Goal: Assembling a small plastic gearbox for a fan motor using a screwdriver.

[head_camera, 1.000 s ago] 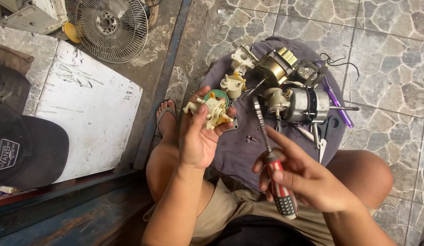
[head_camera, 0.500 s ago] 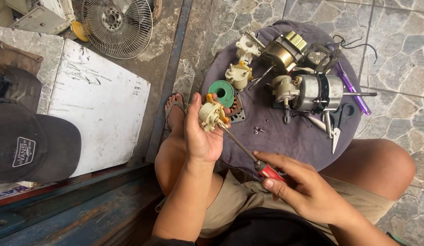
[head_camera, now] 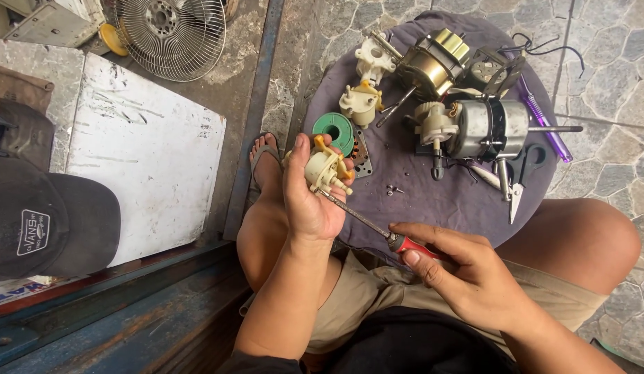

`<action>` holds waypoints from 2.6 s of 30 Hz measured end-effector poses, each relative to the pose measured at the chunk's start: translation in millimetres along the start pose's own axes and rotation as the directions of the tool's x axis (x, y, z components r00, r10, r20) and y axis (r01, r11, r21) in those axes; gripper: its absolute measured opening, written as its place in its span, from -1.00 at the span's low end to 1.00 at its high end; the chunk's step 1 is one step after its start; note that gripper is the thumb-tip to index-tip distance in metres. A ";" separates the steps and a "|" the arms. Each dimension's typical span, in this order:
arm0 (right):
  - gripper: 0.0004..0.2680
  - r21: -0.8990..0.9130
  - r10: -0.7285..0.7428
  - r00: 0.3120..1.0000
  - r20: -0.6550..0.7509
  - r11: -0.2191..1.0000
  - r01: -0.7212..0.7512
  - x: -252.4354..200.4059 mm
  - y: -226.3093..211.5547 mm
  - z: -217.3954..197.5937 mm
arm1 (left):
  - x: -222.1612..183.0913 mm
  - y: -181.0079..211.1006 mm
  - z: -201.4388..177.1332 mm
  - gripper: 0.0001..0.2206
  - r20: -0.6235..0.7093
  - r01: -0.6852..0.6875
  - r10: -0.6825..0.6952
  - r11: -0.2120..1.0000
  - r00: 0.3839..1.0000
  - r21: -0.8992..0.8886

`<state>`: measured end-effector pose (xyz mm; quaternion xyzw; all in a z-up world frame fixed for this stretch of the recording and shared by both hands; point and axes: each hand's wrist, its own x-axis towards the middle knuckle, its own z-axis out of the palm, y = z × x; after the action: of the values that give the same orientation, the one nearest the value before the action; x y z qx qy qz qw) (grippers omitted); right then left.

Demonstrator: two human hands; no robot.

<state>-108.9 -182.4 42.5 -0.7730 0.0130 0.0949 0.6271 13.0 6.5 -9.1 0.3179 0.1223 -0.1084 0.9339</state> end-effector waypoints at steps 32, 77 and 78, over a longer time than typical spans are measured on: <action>-0.71 -0.569 -0.451 0.892 -0.031 0.742 0.355 -0.9 -16.3 10.3 | -5.1 -8.4 10.3 -0.77 0.084 -0.362 0.353 0.913 0.932 0.189; -0.76 -0.491 -0.273 0.958 0.087 0.825 0.280 14.1 -19.4 9.2 | -11.3 -8.5 15.5 -0.75 0.109 -0.402 0.387 0.895 0.915 0.192; -0.73 -0.596 -0.349 0.933 0.094 0.731 0.333 14.3 -20.1 9.9 | -10.7 -9.0 16.0 -0.74 0.110 -0.420 0.406 0.883 0.907 0.210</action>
<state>-93.3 -167.0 57.7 -0.9219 -0.1520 -0.0321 0.3550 2.8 -9.1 1.2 0.4384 0.0092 0.0697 0.8960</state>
